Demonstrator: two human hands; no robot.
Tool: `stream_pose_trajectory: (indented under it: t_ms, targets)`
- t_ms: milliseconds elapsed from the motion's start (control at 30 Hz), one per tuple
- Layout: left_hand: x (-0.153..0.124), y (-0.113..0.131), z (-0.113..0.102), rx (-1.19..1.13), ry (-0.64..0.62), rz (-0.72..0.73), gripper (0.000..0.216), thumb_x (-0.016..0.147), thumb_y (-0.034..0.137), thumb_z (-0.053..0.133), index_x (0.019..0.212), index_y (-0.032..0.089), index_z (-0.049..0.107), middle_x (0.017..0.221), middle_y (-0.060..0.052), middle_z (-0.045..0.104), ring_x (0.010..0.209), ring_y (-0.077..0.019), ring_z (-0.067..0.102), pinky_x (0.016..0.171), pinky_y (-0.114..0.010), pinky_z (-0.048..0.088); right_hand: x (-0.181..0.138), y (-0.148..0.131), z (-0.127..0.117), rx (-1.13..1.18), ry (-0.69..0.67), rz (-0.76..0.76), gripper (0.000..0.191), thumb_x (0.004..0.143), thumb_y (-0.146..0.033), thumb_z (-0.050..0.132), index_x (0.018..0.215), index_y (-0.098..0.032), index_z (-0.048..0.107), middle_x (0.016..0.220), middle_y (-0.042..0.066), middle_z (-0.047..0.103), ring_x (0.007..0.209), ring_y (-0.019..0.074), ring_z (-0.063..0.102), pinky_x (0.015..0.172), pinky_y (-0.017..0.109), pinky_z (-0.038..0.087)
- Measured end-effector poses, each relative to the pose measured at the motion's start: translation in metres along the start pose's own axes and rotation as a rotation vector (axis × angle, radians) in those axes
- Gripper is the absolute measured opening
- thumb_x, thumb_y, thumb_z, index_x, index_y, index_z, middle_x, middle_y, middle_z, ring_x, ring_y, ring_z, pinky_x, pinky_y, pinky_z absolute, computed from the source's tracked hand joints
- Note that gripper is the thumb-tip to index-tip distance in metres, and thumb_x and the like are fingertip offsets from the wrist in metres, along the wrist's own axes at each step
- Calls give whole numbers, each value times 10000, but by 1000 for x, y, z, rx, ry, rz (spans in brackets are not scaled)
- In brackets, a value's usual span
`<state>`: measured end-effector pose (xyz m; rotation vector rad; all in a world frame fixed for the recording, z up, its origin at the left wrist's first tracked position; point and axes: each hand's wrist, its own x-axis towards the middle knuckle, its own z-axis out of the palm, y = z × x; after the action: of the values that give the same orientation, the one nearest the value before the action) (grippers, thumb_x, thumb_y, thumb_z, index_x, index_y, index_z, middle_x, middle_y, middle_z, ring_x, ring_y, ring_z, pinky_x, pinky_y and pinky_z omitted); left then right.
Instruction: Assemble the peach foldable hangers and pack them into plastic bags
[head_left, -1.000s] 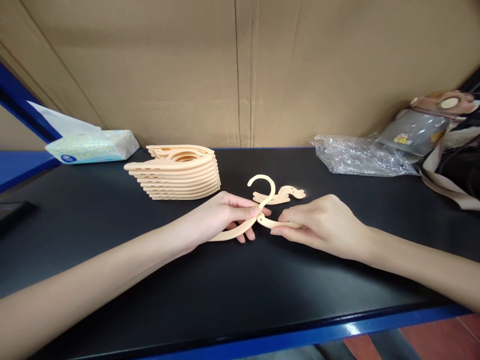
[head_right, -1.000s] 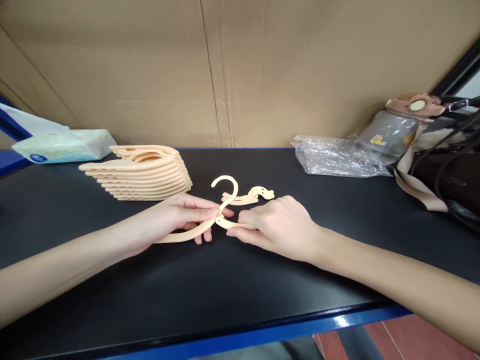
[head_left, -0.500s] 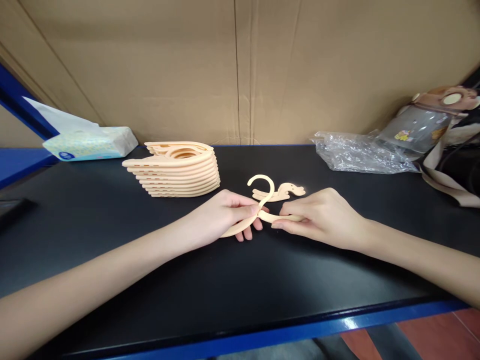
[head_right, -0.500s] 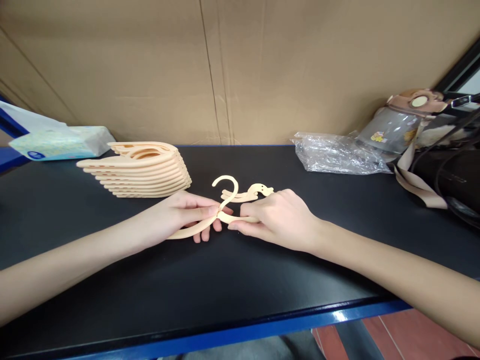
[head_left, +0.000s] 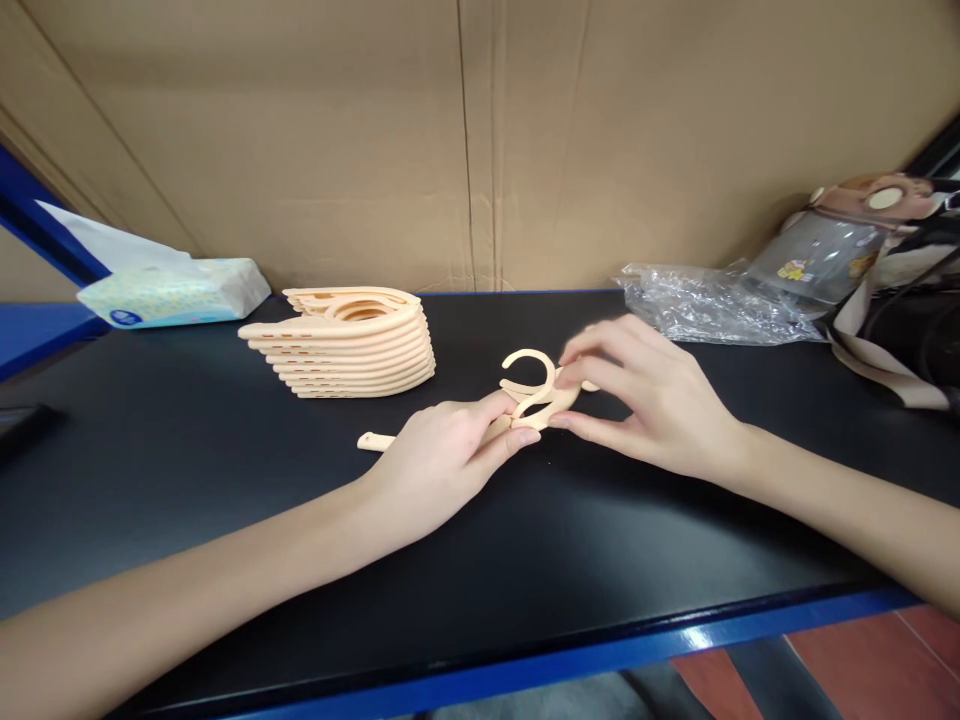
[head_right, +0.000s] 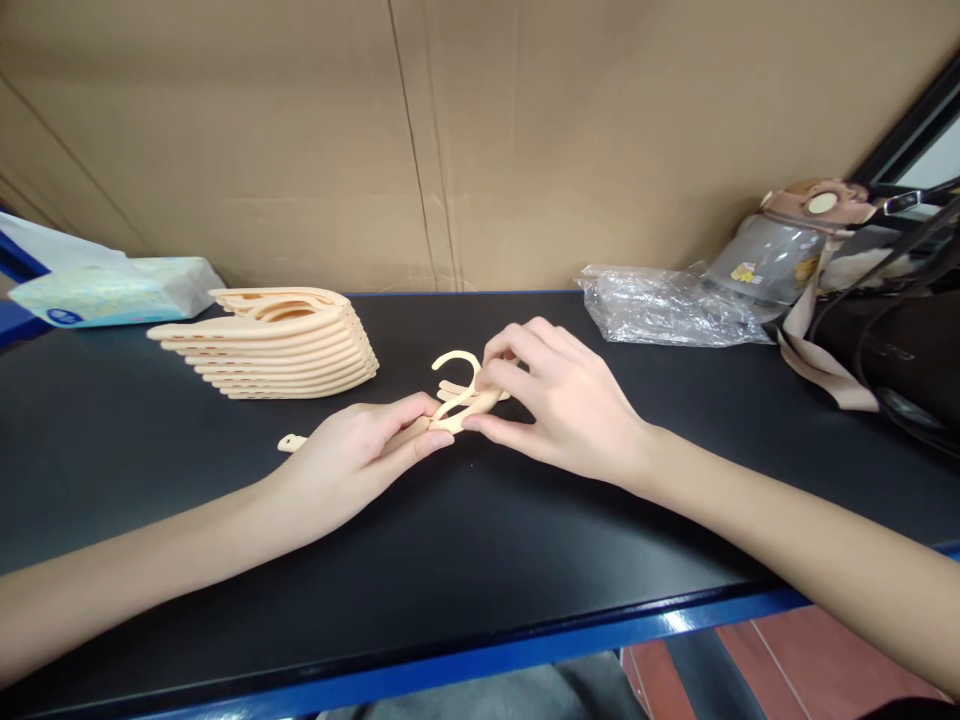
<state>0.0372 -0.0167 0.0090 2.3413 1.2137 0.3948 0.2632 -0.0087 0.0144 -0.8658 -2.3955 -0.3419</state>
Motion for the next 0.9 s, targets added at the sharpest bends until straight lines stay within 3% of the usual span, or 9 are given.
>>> stream_pose_trajectory:
  t_ms: [100, 267, 600, 900]
  targets:
    - [0, 0, 2, 30, 46, -1, 343, 986, 482, 396, 799, 210, 491, 606, 58, 481, 552, -127, 459, 529, -232, 256, 0, -3, -1, -45, 57, 24, 184, 927, -312, 557, 913, -156, 654, 860, 72, 668, 785, 190, 574, 686, 318, 435]
    - [1, -2, 5, 90, 84, 21, 309, 986, 444, 405, 805, 215, 506, 570, 68, 480, 520, -127, 467, 510, -232, 242, -4, -6, 1, 4, 5, 69, 142, 908, -249, 578, 969, -164, 674, 655, -18, 619, 607, 137, 546, 624, 294, 414]
    - [0, -4, 7, 181, 111, 89, 300, 984, 423, 424, 902, 202, 609, 579, 53, 525, 494, -119, 479, 512, -227, 243, -5, -6, 7, 74, -69, 75, 216, 927, -262, 560, 1082, -170, 680, 810, 10, 689, 731, 155, 604, 688, 299, 433]
    - [0, -6, 9, 247, 165, 203, 269, 950, 422, 535, 833, 187, 596, 581, 58, 546, 463, -100, 477, 487, -210, 254, -5, -8, 7, 132, -129, 110, 260, 958, -336, 520, 1112, -180, 660, 897, 25, 690, 806, 169, 598, 727, 307, 432]
